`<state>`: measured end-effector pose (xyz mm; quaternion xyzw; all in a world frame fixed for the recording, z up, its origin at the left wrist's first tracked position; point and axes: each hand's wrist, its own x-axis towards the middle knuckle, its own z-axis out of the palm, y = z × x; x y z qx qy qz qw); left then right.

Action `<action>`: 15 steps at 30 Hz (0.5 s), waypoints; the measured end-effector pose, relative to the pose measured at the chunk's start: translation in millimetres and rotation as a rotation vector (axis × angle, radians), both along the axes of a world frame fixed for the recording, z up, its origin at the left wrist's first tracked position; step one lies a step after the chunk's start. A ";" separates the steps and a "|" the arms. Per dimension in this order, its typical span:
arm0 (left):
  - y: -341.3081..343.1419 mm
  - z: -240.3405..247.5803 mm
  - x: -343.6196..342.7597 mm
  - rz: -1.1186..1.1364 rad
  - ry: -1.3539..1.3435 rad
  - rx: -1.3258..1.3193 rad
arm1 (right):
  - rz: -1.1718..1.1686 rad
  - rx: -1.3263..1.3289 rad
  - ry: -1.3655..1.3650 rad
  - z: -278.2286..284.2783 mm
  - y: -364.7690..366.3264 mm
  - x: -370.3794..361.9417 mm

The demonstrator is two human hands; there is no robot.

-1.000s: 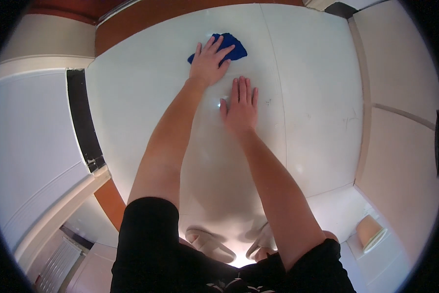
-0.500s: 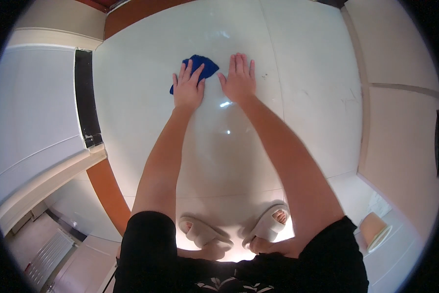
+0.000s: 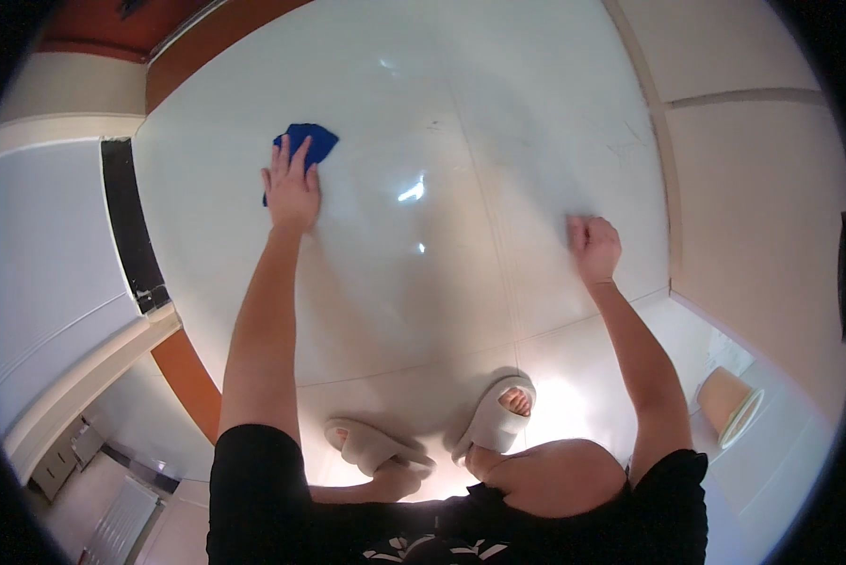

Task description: The person rinses a blue cloth in a sink and then wipes the floor near a wooden cabinet base.

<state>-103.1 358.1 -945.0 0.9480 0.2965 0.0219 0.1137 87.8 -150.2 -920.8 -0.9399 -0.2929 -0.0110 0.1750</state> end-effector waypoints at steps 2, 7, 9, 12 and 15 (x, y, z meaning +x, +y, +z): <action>-5.1 0.7 6.4 -0.003 0.009 0.002 | -0.199 -0.010 -0.010 -6.3 -31.4 7.1; -17.4 2.9 10.9 0.127 -0.002 -0.044 | -0.420 0.011 -0.239 -26.6 -43.0 14.8; -44.1 2.6 14.4 0.112 -0.016 -0.073 | -0.349 0.033 -0.296 -29.0 -49.2 15.2; -98.6 7.7 15.3 0.050 0.004 -0.090 | -0.388 0.051 -0.202 -25.8 -43.1 16.4; -154.2 17.0 17.5 -0.038 0.050 -0.121 | -0.379 0.069 -0.160 -23.2 -41.1 19.9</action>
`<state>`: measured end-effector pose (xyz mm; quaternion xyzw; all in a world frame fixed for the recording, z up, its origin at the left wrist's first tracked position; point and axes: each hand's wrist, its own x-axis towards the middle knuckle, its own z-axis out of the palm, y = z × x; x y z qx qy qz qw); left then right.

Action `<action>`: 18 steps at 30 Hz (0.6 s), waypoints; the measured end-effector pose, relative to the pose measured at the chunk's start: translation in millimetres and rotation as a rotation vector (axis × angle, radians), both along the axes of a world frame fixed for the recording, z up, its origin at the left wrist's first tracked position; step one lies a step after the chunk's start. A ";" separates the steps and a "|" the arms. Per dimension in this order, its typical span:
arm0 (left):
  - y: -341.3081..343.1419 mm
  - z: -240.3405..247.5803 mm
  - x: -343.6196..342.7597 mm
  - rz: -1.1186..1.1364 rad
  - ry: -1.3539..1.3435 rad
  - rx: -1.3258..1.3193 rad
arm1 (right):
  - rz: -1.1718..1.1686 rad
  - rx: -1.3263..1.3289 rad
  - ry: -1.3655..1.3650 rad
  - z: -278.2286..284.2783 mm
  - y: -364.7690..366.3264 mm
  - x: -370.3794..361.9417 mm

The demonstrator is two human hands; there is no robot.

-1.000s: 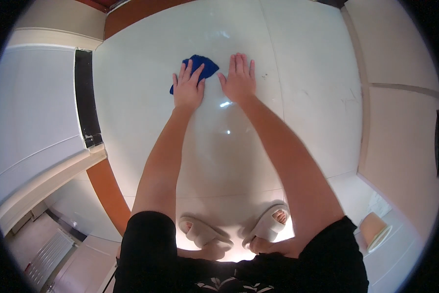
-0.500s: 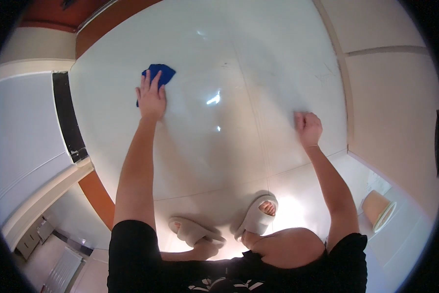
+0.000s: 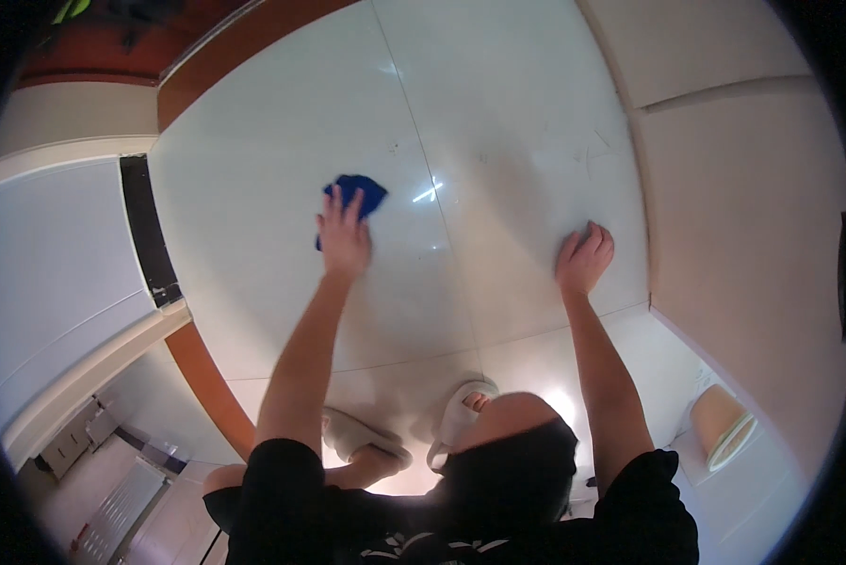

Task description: The person rinses a blue cloth in a sink and then wipes the floor near a wooden cabinet base.

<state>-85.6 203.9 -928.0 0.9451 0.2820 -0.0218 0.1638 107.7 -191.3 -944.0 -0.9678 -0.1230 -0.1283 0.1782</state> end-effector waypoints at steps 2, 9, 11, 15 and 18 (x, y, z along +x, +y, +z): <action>-31.5 11.1 -0.1 -0.071 0.043 -0.043 | 0.012 -0.044 0.035 1.4 -1.5 -2.1; -38.8 43.6 9.7 -0.209 0.268 -0.011 | 0.049 -0.012 0.065 0.5 -3.0 2.7; -27.0 38.1 8.5 -0.033 0.288 0.087 | 0.037 -0.040 0.045 -1.1 -2.5 1.9; 35.7 1.9 -5.6 0.395 0.258 0.194 | 0.044 -0.062 0.060 0.5 -7.3 -1.0; 98.5 -20.2 24.2 0.590 0.304 0.083 | 0.020 -0.101 0.063 1.5 -28.2 5.5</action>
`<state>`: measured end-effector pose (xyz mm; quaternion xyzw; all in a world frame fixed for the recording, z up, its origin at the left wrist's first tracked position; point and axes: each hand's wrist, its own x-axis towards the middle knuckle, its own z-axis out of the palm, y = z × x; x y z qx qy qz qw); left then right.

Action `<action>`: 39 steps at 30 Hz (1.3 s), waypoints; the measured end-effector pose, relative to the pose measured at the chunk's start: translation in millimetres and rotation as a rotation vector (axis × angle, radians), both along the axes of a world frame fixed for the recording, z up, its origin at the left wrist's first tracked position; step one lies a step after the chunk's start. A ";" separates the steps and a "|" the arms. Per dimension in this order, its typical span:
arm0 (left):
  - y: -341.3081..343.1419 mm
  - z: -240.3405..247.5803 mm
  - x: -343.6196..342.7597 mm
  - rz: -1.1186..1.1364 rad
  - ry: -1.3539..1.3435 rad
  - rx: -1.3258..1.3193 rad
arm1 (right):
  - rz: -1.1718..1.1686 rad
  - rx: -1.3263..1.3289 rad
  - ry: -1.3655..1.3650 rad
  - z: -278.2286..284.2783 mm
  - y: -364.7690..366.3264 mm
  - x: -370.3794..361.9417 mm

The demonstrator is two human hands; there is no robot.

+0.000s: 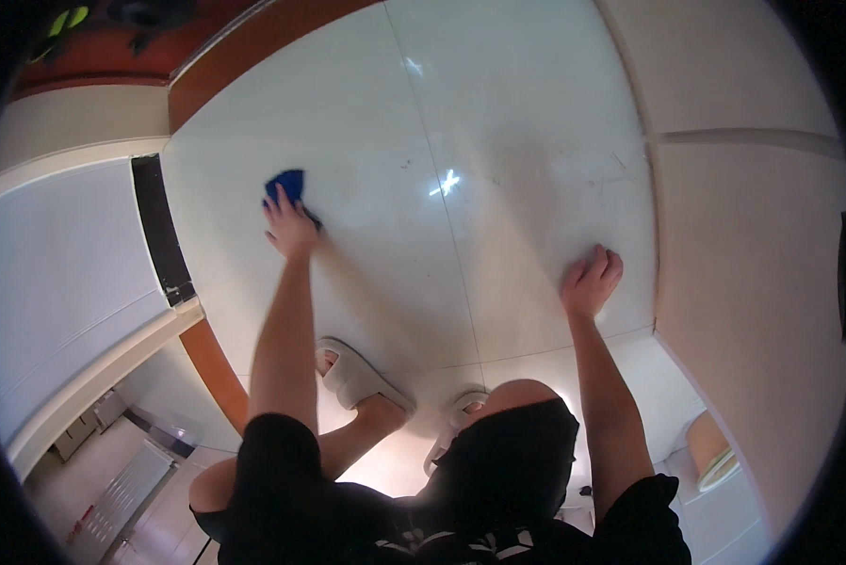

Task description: The person rinses a blue cloth in a sink and then wipes the floor near a wooden cabinet base.

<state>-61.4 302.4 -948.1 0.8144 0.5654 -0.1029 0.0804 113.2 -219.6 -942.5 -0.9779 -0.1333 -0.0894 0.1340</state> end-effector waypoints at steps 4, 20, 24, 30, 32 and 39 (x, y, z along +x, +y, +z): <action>131.6 -21.1 13.2 -0.132 -0.183 0.052 | 0.063 0.048 -0.006 -6.5 19.9 -3.0; 26.5 5.1 158.7 -0.922 -0.284 0.038 | 0.023 0.007 0.032 4.3 13.2 0.7; 187.5 -14.9 95.9 -0.151 -0.098 0.241 | 0.021 0.052 0.054 -3.9 31.8 0.8; 156.7 -33.6 171.5 -0.341 -0.212 0.186 | 0.019 0.016 0.023 2.6 26.1 2.3; 109.7 -32.8 221.0 -0.530 -0.284 0.166 | 0.001 0.016 0.031 0.3 25.9 2.2; -127.5 -9.0 324.2 -1.110 -0.532 0.116 | 0.000 0.056 0.044 -1.9 20.3 5.6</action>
